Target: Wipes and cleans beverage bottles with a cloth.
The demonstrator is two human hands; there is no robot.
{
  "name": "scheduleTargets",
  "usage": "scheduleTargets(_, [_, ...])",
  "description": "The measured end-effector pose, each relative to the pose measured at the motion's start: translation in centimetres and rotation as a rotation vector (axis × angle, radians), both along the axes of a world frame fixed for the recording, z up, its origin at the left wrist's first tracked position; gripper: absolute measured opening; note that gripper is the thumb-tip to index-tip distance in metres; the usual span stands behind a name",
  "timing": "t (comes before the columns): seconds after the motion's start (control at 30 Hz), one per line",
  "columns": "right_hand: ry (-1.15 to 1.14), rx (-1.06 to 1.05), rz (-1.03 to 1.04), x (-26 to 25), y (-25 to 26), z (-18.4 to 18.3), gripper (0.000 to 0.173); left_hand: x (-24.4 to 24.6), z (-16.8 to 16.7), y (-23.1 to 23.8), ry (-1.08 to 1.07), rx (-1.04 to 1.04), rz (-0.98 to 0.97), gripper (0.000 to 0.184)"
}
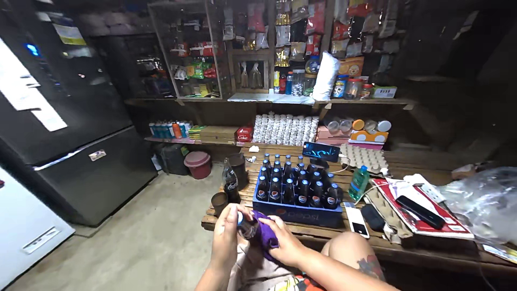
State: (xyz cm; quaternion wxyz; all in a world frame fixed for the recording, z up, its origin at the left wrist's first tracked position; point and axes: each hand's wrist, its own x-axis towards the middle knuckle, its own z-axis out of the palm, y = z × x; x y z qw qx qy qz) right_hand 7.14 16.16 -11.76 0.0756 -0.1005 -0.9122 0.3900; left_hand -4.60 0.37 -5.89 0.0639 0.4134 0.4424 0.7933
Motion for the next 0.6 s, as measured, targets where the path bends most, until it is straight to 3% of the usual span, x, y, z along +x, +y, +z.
scheduleTargets(0.1, [0.136, -0.014, 0.008, 0.4, -0.2, -0.1, 0.082, 1.2, 0.2, 0.3, -0.051, 0.09, 0.016, 0.045])
scheduleTargets(0.2, [0.324, -0.033, 0.054, 0.7, -0.6, 0.0, 0.076, 1.2, -1.0, 0.4, 0.171, 0.238, -0.098, 0.046])
scheduleTargets(0.37, [0.505, -0.11, 0.079, 1.4, -1.2, 1.4, 0.073, -0.9, -1.6, 1.2, 0.604, 0.174, -0.341, 0.051])
scheduleTargets(0.5, [0.703, -0.085, 0.17, 1.8, -2.1, 2.8, 0.063, -1.2, -1.8, 1.5, 0.606, 0.246, -0.145, 0.039])
scheduleTargets(0.6, [0.844, 0.013, 0.272, 2.0, -2.8, 3.7, 0.054, -0.8, -1.8, 1.0, 0.628, 0.202, 0.002, 0.04])
